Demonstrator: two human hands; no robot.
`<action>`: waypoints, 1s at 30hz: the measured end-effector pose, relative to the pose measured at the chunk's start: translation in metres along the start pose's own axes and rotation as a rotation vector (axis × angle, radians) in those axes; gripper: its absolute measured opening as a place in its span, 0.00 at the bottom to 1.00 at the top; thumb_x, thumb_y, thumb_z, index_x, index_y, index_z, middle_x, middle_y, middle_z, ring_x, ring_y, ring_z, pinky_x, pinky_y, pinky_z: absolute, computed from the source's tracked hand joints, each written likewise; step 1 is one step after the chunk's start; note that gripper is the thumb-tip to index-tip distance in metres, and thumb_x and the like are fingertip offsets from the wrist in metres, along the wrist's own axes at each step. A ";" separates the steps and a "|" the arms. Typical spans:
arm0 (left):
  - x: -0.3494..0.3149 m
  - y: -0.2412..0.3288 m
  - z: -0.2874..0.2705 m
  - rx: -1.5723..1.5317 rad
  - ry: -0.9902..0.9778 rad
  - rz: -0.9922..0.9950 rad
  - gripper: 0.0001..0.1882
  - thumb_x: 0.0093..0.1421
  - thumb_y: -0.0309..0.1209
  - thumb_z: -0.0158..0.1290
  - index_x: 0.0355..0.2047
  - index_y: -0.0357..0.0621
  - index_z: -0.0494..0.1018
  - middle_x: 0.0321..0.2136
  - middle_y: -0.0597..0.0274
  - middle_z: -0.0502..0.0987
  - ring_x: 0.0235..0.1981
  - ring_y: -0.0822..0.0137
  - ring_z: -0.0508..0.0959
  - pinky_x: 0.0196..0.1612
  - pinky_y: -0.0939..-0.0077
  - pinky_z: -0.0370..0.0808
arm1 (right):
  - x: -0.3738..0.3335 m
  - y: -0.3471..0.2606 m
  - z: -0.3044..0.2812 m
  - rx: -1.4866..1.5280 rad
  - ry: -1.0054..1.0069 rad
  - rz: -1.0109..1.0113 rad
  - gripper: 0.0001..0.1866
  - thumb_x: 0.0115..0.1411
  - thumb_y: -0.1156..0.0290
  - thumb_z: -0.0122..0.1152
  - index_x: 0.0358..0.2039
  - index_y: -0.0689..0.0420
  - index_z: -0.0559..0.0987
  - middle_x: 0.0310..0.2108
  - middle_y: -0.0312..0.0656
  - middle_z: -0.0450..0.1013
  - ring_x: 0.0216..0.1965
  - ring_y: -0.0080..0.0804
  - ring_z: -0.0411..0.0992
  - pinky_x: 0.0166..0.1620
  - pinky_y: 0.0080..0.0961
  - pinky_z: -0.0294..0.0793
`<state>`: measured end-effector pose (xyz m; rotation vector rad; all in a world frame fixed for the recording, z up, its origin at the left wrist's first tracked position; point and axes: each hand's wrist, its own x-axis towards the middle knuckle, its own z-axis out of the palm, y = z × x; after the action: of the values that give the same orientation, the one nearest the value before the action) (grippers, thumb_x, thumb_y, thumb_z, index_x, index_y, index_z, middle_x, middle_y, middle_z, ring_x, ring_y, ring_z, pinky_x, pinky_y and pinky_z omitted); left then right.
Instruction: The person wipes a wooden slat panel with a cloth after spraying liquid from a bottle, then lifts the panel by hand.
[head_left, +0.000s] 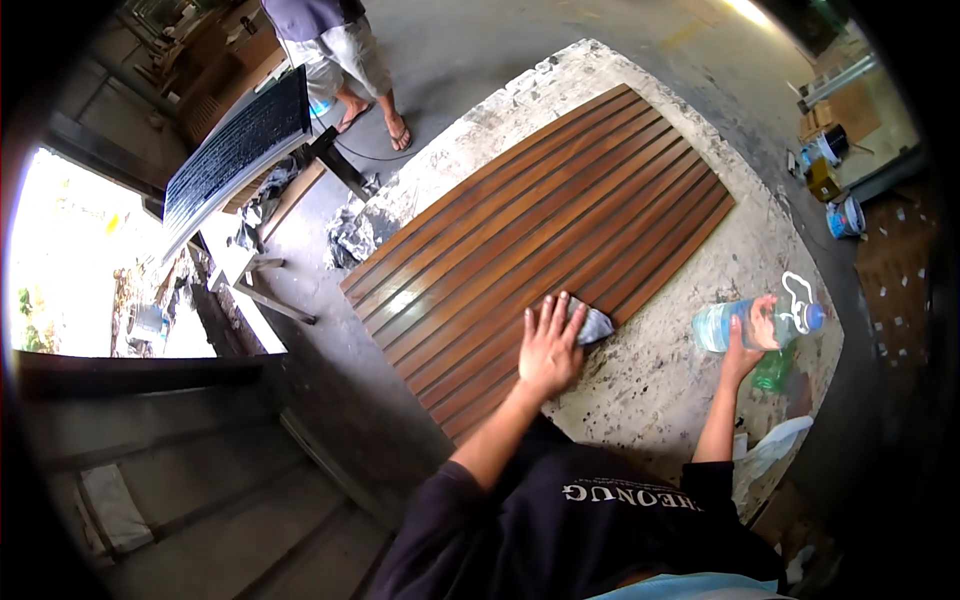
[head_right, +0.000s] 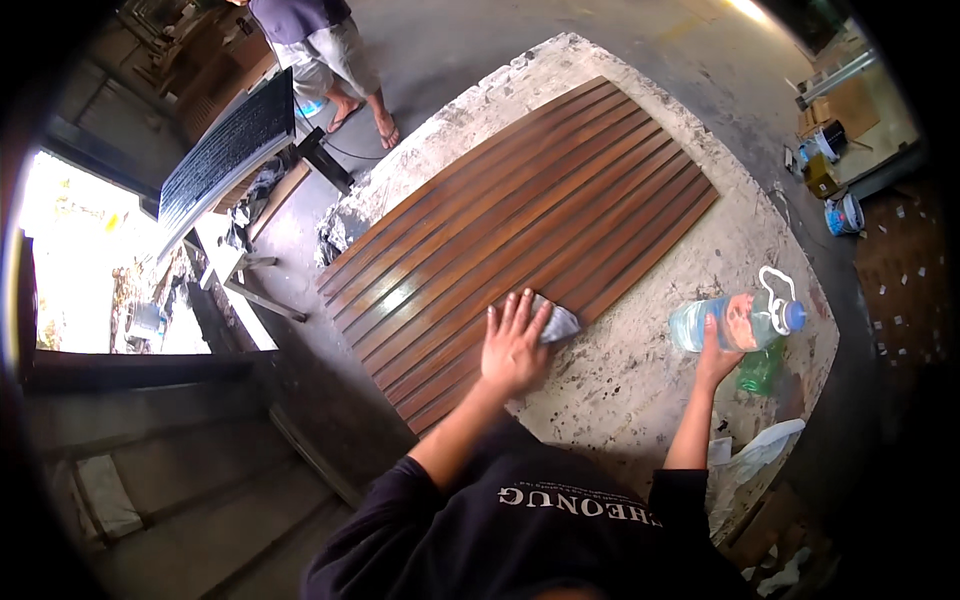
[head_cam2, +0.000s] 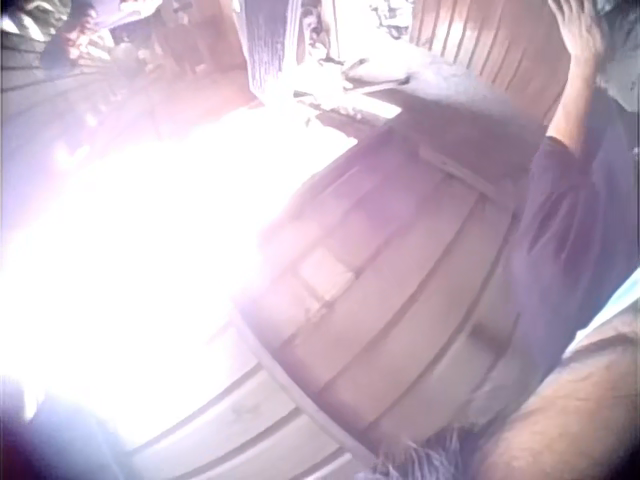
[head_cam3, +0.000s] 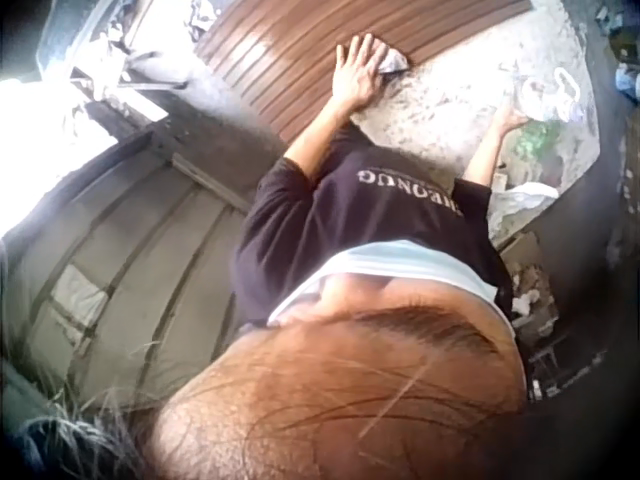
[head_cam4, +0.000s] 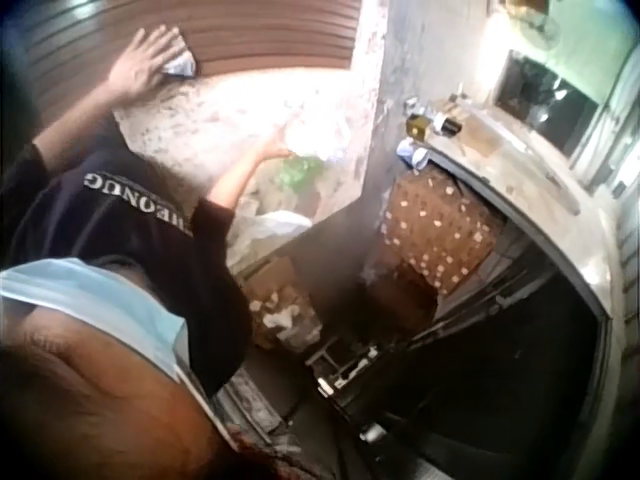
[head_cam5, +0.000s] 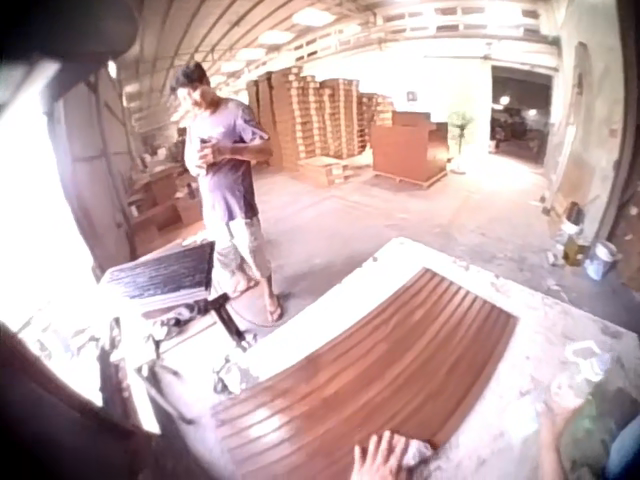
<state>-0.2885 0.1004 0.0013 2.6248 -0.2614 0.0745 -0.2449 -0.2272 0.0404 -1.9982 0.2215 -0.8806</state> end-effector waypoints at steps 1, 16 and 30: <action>0.001 -0.015 -0.007 0.054 0.016 0.010 0.32 0.52 0.36 0.48 0.60 0.52 0.59 0.63 0.49 0.54 0.64 0.45 0.54 0.63 0.39 0.47 | -0.003 -0.002 0.000 0.019 0.014 -0.045 0.27 0.52 0.76 0.65 0.53 0.68 0.68 0.52 0.45 0.68 0.51 0.33 0.67 0.56 0.29 0.64; -0.048 -0.030 -0.017 0.030 0.104 -0.122 0.36 0.52 0.37 0.47 0.62 0.45 0.56 0.62 0.47 0.56 0.64 0.45 0.54 0.63 0.38 0.47 | -0.036 0.052 -0.012 0.209 -0.071 0.182 0.33 0.57 0.70 0.63 0.58 0.66 0.57 0.55 0.50 0.63 0.55 0.37 0.64 0.58 0.33 0.61; -0.136 -0.151 -0.030 -0.565 0.804 -0.809 0.22 0.63 0.34 0.45 0.56 0.37 0.63 0.43 0.55 0.74 0.43 0.65 0.73 0.49 0.73 0.66 | -0.113 0.034 -0.020 -0.098 0.007 0.105 0.28 0.55 0.67 0.63 0.52 0.61 0.62 0.50 0.45 0.63 0.52 0.37 0.62 0.53 0.34 0.62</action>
<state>-0.3925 0.2674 -0.0578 1.7776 0.9013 0.6390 -0.3348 -0.2069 -0.0369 -2.0537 0.3765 -0.8239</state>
